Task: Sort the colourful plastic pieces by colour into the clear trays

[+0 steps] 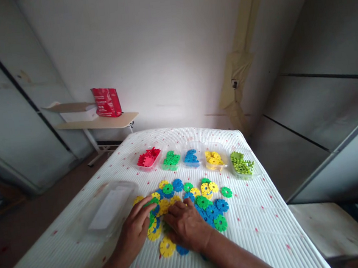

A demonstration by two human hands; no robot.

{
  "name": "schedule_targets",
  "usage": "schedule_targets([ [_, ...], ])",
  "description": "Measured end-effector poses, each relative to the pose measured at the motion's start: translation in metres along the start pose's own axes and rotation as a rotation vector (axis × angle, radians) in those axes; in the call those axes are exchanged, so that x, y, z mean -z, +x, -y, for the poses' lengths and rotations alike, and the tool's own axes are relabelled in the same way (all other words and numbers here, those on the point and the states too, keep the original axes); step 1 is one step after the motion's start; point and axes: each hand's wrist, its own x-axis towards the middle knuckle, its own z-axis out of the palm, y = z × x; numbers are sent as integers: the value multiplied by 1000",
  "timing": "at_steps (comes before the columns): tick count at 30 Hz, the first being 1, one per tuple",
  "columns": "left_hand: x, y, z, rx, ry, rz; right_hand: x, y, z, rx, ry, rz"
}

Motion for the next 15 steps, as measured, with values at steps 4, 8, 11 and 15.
schedule_targets([
  [4, 0, -1, 2, -3, 37, -8, 3, -1, -5, 53, 48, -74],
  [8, -3, -5, 5, -22, 82, -5, 25, -6, -28, 2, 126, -310],
  [11, -7, -8, 8, -44, 102, -5, 47, -20, -71, -136, 36, -507],
  [15, -10, -9, 9, -76, 129, -9, 73, -53, -146, -392, -174, -663],
])
